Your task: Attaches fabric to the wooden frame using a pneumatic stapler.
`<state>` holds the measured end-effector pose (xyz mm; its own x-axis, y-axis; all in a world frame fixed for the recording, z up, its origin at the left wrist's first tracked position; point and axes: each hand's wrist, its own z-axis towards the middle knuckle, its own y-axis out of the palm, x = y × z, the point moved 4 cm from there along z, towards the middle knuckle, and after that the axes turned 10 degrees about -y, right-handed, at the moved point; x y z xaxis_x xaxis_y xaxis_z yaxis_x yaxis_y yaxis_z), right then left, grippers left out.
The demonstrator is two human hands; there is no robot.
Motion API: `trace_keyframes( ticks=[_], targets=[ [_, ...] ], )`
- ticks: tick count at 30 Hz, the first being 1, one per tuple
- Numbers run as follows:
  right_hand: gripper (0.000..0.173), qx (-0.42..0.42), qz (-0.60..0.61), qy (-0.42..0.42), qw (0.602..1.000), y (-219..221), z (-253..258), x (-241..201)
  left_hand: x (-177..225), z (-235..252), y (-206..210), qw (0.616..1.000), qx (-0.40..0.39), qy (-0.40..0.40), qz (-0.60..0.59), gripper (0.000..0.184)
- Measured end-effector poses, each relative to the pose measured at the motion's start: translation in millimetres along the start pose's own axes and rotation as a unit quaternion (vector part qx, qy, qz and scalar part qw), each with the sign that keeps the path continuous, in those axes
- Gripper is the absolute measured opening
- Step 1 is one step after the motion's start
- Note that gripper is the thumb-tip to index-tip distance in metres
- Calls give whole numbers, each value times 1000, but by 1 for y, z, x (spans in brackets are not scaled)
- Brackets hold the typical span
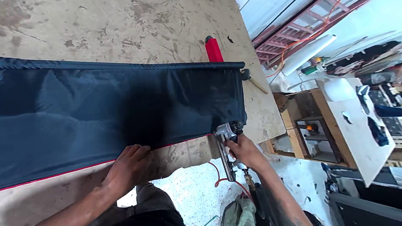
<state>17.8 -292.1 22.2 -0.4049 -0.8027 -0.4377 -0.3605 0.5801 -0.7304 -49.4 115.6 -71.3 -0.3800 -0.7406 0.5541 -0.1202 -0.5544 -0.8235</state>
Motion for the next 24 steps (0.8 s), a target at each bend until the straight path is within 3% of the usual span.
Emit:
trace_keyframes(
  ticks=[4,10,17,24],
  targets=[
    [24,-10,14,4,1000,18,-13,-23,10,-20,-9,996,-79,-9,46,31],
    [23,-3,-4,3,1000,49,-29,-55,5,-39,-13,990,-142,5,14,32],
    [23,-16,5,-2,1000,92,-51,-101,0,-42,-24,961,-275,13,-12,35],
    [22,-22,16,-4,1000,130,-69,-151,-9,-49,-28,957,-289,40,4,28]
  ],
)
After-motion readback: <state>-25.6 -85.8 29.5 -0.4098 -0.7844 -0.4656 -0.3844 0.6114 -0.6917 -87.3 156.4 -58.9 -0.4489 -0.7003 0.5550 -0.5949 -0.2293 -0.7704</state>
